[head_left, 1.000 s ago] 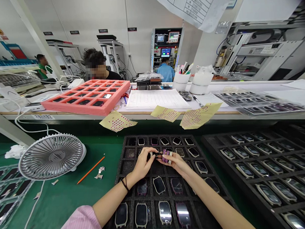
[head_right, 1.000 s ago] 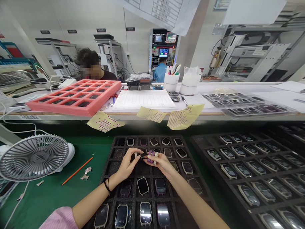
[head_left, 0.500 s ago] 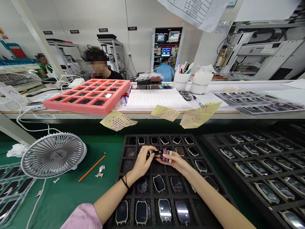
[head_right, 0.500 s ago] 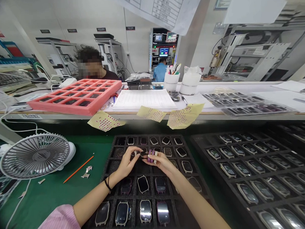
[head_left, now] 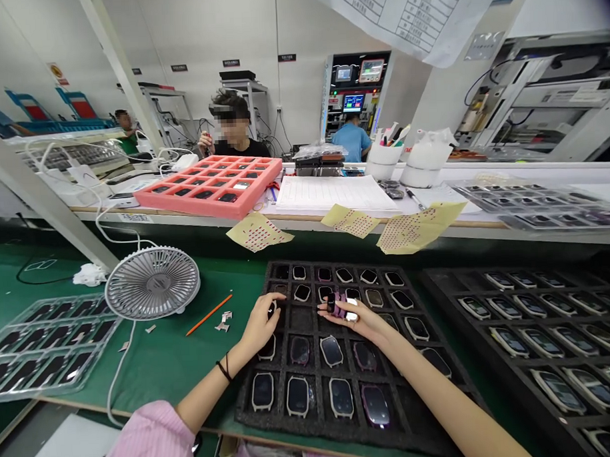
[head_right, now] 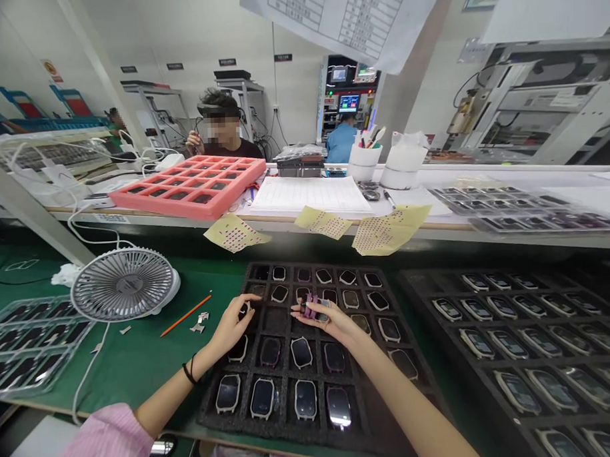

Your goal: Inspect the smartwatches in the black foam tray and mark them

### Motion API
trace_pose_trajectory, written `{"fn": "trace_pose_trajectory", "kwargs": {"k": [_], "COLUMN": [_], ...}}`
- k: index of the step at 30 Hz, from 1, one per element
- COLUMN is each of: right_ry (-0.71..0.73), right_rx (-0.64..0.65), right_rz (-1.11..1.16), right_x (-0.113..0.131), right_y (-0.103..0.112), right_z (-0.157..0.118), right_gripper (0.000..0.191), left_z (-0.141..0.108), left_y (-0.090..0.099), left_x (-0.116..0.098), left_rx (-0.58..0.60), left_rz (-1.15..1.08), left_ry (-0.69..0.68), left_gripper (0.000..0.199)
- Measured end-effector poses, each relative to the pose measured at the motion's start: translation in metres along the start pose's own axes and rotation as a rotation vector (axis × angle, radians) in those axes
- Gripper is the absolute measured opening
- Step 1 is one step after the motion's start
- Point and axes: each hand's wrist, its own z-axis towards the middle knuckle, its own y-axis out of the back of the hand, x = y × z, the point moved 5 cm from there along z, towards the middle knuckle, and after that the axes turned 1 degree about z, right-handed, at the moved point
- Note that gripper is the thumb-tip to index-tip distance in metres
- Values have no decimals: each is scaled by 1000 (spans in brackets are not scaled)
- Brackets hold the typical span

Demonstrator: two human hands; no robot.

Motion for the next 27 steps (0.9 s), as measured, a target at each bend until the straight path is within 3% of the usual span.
{"fn": "trace_pose_trajectory", "kwargs": {"k": [13,16,18,20,24,27], "right_ry": [-73,-81,-88,-87,-73,-41], "right_rx": [127,140,139,116,57,54], "right_rz": [-39,-27,-25,-45,-81,-260], "right_x": [-20,-23,-25,-27,-26,-16], "right_y": [-43,-49,-52,-53,-48,-35], "right_z": [9,11,12,12,7,-2], "right_gripper": [33,33,33,33,27,29], "left_z": [-3,-4,-4,-1,12,22], "left_y": [-5,-11,-17,-24,-35,-45], "left_x": [-4,-21,-34,-43,-53,-58], "left_rx": [87,179,284,367,373,365], "left_rz": [30,39,3,-62,-123,-95], "left_ry": [-47,-188,-288,-316,-308,-335], "left_gripper": [37,45,63,72,50,49]}}
